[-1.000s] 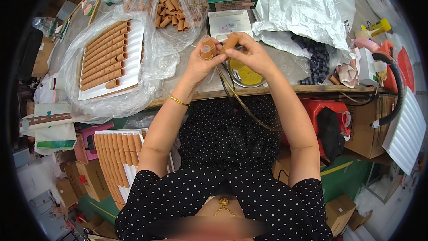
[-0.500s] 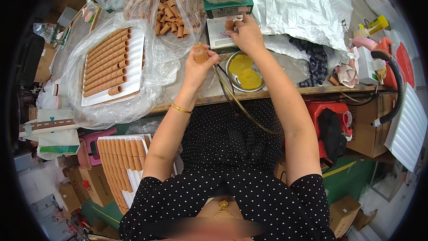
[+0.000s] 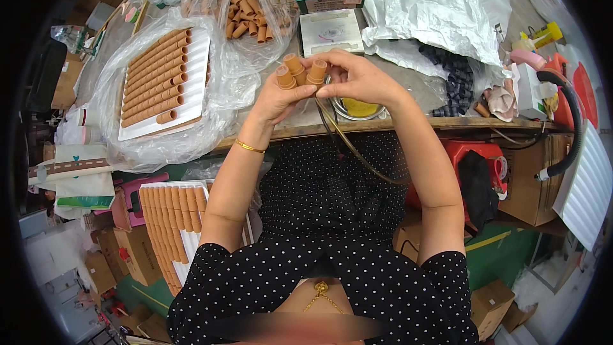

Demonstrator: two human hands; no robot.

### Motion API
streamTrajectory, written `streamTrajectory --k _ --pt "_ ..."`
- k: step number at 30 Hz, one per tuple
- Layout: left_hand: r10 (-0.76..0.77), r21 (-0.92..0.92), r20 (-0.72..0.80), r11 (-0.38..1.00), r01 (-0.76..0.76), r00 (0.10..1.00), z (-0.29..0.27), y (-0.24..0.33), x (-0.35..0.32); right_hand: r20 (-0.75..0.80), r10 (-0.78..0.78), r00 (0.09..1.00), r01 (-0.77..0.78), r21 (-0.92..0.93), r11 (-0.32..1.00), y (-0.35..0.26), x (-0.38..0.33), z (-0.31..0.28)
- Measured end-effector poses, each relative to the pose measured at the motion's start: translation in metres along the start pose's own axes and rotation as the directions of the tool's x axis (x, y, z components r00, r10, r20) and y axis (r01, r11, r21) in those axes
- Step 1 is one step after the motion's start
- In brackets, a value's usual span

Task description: Assemble and package industrial components by gluing rings onto tubes and organizing them in trays.

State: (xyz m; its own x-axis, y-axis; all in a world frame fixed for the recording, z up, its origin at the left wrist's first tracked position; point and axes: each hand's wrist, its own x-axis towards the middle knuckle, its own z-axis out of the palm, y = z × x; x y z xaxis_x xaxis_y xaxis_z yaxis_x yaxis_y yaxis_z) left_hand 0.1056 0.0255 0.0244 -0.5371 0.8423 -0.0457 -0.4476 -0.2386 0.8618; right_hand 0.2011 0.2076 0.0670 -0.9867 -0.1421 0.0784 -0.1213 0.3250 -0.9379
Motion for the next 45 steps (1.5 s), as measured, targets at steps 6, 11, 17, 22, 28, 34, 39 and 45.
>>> streamTrajectory --k 6,11,17,22,28,34,39,45 --pt "0.122 0.253 -0.041 0.961 -0.108 0.992 0.024 -0.003 -0.007 -0.194 0.062 0.979 -0.02 0.214 0.977 0.002 -0.009 0.011" --pt "0.573 0.906 0.01 0.342 -0.251 0.819 0.046 -0.007 -0.013 -0.408 0.124 0.905 -0.059 0.169 0.984 0.002 -0.009 0.032" --pt "0.597 0.914 0.065 0.286 -0.287 0.8 0.042 -0.003 -0.052 -0.414 0.146 0.898 -0.058 0.217 0.974 0.011 -0.024 0.052" --pt "0.641 0.959 -0.146 0.28 -0.053 0.754 0.012 0.023 -0.144 -0.558 0.137 0.819 -0.103 0.093 0.99 0.073 -0.066 0.002" --pt "0.839 0.867 -0.226 -0.058 0.495 0.495 -0.022 0.044 -0.32 -0.681 0.04 0.731 -0.223 -0.182 0.958 0.117 -0.087 -0.034" --pt "0.869 0.38 -0.463 0.015 0.925 0.176 -0.051 0.028 -0.508 -0.72 0.065 0.69 -0.199 -0.102 0.975 0.12 -0.085 -0.023" --pt "0.8 0.109 -0.6 0.091 0.99 -0.008 -0.061 0.023 -0.54 -0.704 0.09 0.704 -0.176 -0.051 0.983 0.114 -0.085 -0.018" --pt "0.664 0.161 -0.744 0.063 0.985 0.079 -0.06 0.015 -0.527 -0.695 0.105 0.711 -0.154 -0.008 0.988 0.119 -0.086 -0.018"
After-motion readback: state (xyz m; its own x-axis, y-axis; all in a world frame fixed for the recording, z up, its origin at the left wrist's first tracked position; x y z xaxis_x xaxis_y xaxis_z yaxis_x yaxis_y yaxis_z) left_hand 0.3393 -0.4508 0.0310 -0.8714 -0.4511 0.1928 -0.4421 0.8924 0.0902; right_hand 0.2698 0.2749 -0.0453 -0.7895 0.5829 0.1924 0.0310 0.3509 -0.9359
